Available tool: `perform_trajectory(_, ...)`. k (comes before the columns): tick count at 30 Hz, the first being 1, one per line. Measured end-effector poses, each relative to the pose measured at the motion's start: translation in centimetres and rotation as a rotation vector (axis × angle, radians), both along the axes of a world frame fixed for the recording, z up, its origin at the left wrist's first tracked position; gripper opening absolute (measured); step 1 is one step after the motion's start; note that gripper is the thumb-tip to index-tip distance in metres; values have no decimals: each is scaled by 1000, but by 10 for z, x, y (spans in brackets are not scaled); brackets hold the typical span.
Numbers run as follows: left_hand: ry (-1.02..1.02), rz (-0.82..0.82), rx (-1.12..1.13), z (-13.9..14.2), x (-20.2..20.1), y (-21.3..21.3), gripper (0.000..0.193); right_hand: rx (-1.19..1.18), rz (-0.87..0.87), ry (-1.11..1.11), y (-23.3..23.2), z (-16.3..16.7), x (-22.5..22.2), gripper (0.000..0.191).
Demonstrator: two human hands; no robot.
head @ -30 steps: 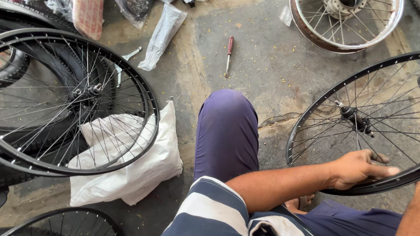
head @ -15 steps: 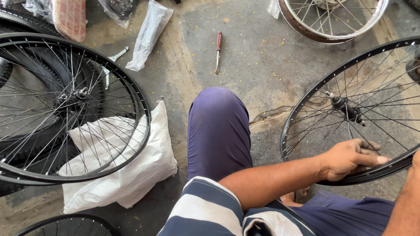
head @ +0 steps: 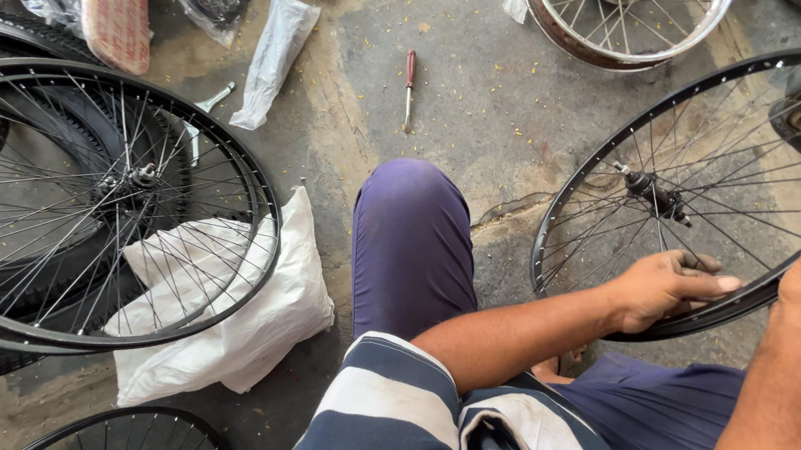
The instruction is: The person sits on the floor of a bicycle repair shop with a bicycle wheel across their lap. They use a screwdriver at the hub, then work around the rim and spokes by hand, turning the wheel and fitting components onto the spokes and rim.
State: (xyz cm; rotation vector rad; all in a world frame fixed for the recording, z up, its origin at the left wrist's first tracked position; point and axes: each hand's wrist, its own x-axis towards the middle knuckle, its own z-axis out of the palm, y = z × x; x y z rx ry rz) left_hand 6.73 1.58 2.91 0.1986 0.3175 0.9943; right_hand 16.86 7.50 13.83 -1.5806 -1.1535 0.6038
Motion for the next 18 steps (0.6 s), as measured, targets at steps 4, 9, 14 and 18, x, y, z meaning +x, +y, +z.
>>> perform_trajectory(4,61,6,21,-6,5,3,65,20,20,-17,4,-2,4,27)
perform_trajectory(9,-21,4,13,-11,8,4,66,68,31,-41,7,-3,3,26)
perform_trajectory(14,260,20,59,-2,2,4,65,84,28,-90,9,-5,7,27)
perform_trajectory(18,833,90,187,7,-6,-6,55,34,37,63,18,-16,23,27)
